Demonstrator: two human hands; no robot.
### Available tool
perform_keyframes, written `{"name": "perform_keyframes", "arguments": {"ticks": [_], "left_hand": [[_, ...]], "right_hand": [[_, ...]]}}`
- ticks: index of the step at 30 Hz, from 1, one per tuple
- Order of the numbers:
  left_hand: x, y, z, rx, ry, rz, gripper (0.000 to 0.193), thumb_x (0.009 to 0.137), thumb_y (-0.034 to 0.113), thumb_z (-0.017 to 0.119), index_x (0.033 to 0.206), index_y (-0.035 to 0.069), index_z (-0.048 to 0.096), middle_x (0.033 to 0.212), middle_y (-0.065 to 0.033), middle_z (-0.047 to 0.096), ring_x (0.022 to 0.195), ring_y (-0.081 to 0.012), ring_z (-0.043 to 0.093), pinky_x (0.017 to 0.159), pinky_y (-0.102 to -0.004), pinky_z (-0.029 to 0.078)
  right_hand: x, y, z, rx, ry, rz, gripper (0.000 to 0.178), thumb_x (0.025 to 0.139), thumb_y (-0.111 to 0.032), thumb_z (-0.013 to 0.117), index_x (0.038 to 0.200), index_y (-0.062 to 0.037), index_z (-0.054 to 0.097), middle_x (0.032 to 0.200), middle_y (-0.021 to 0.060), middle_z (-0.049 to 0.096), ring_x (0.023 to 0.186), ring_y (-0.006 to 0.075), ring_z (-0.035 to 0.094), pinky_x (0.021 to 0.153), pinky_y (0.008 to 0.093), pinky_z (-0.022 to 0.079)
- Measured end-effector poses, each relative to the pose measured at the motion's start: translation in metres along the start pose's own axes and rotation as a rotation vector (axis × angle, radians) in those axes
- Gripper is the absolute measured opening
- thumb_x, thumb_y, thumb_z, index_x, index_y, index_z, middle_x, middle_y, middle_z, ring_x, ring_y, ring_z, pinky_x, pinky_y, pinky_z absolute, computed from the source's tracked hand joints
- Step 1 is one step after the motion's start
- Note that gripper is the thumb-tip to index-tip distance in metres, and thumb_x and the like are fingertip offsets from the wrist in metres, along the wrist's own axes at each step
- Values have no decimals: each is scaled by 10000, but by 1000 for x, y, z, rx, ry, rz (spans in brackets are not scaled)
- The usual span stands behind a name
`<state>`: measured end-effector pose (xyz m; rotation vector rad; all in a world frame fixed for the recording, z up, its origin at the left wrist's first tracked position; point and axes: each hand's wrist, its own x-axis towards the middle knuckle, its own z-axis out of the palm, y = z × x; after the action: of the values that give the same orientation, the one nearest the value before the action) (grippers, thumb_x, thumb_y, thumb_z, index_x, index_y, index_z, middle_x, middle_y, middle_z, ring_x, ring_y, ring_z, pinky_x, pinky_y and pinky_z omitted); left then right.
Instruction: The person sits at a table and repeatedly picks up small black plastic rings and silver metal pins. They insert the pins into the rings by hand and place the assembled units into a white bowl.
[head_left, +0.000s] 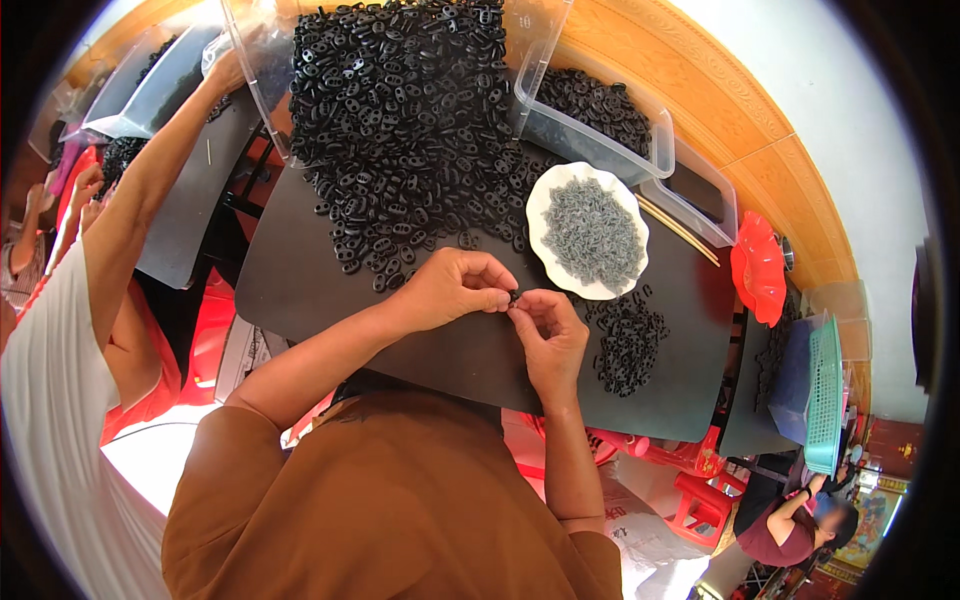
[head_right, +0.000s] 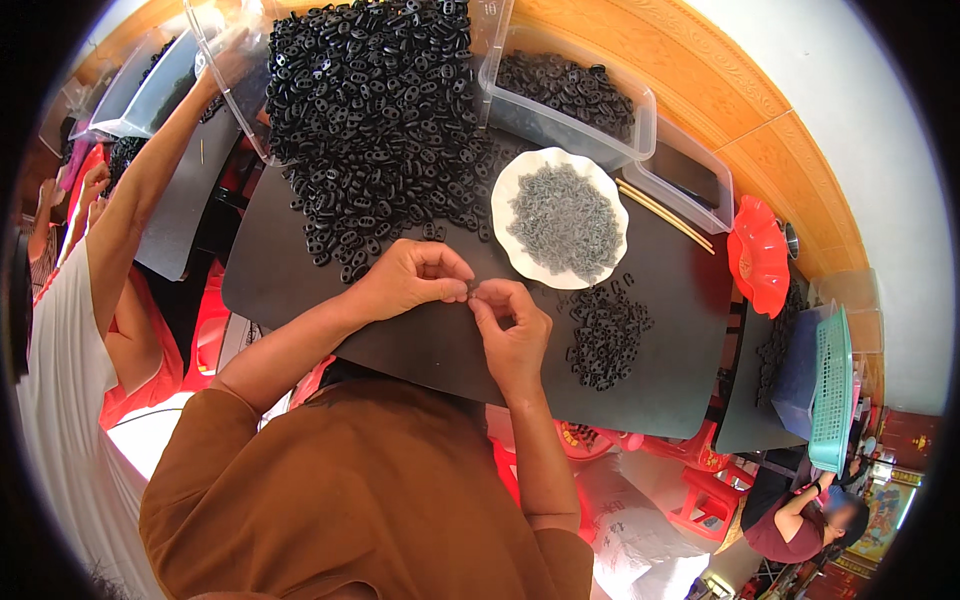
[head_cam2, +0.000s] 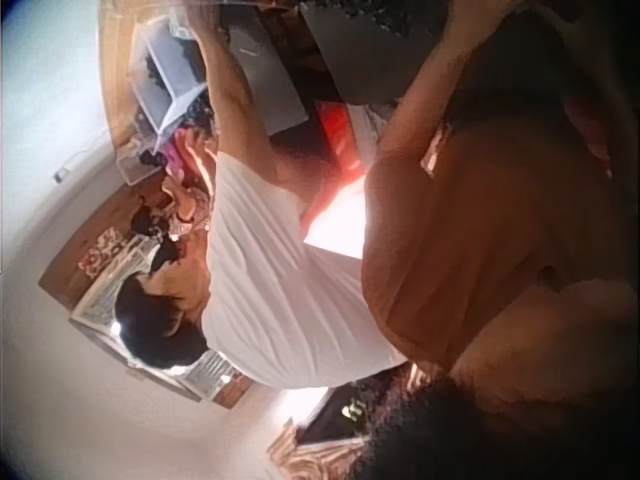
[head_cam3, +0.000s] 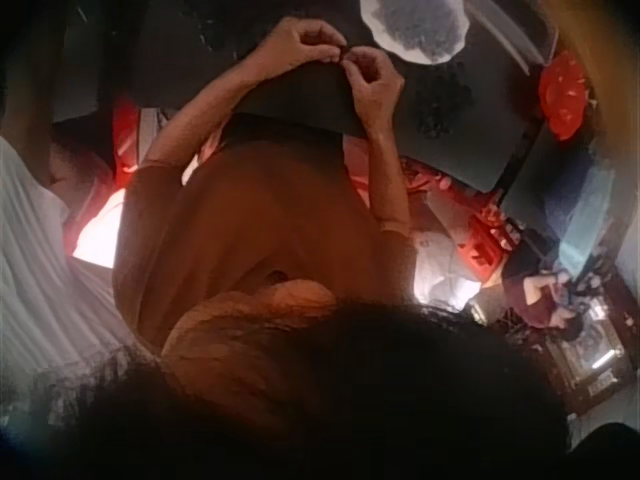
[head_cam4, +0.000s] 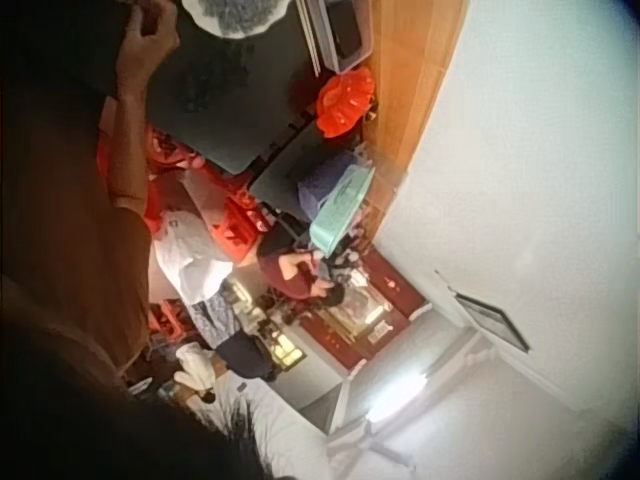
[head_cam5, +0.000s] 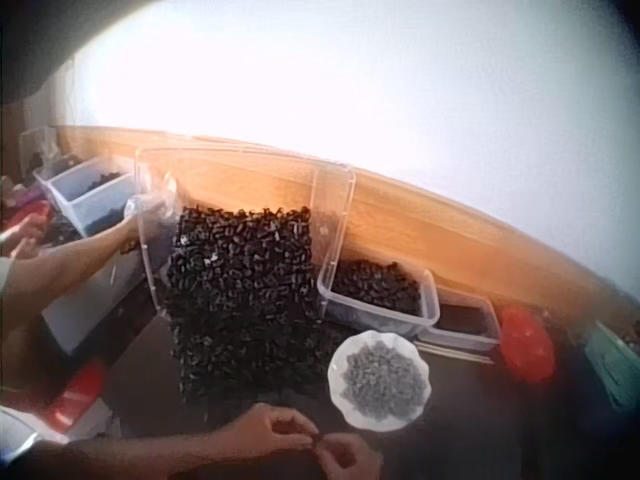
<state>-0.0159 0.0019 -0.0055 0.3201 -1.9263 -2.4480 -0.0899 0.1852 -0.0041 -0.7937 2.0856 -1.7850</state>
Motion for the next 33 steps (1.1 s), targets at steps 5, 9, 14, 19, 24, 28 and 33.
{"name": "perform_keyframes", "arguments": {"ticks": [5, 9, 14, 19, 24, 28, 33], "left_hand": [[-2, 3, 2, 108, 12, 27, 138, 905, 39, 735, 1031, -15, 725, 928, -58, 740, 849, -95, 687, 781, -251, 565], [-4, 7, 3, 210, 21, 49, 132, 901, 40, 738, 1024, -10, 738, 938, -59, 743, 867, -99, 695, 789, -253, 569], [-5, 7, 4, 323, 32, 120, 106, 886, 28, 741, 985, -6, 751, 939, -58, 738, 854, -105, 703, 775, -253, 574], [-5, 8, 4, 425, 32, 248, 91, 856, 4, 750, 945, 17, 767, 912, -56, 733, 785, -108, 695, 706, -254, 562], [-6, 8, 5, 510, 9, 323, 83, 855, -3, 747, 933, 18, 766, 897, -62, 733, 743, -114, 675, 653, -271, 538], [-7, 5, 4, 544, -8, 363, 83, 860, -10, 734, 936, 10, 760, 891, -74, 730, 752, -140, 681, 653, -280, 538], [-6, 2, 3, 581, -12, 403, 98, 849, -23, 725, 938, 7, 753, 887, -91, 725, 772, -190, 693, 663, -298, 543]], "right_hand": [[1, -7, 0, -7, 5, 30, 162, 858, 26, 734, 984, -18, 644, 883, 49, 731, 768, 86, 661, 669, 238, 522], [0, -4, -1, -26, -5, 31, 171, 848, 24, 740, 979, -23, 642, 876, 48, 727, 760, 86, 657, 659, 238, 518], [0, -1, -1, -34, -9, 15, 182, 841, 37, 740, 983, -22, 642, 870, 52, 725, 753, 86, 656, 664, 242, 526], [0, 1, 0, -34, -11, 10, 185, 832, 46, 743, 975, -18, 644, 875, 57, 730, 761, 93, 671, 670, 241, 533], [-1, 2, 1, -188, -23, -85, 194, 816, 49, 751, 959, -27, 646, 888, 45, 724, 773, 94, 675, 666, 246, 514], [0, 5, 3, -320, -10, -175, 218, 786, 47, 769, 951, -36, 653, 885, 35, 714, 799, 111, 682, 664, 261, 502], [0, 4, 4, -361, 1, -198, 226, 777, 47, 781, 959, -45, 682, 887, 49, 717, 795, 138, 686, 656, 274, 505]]}}
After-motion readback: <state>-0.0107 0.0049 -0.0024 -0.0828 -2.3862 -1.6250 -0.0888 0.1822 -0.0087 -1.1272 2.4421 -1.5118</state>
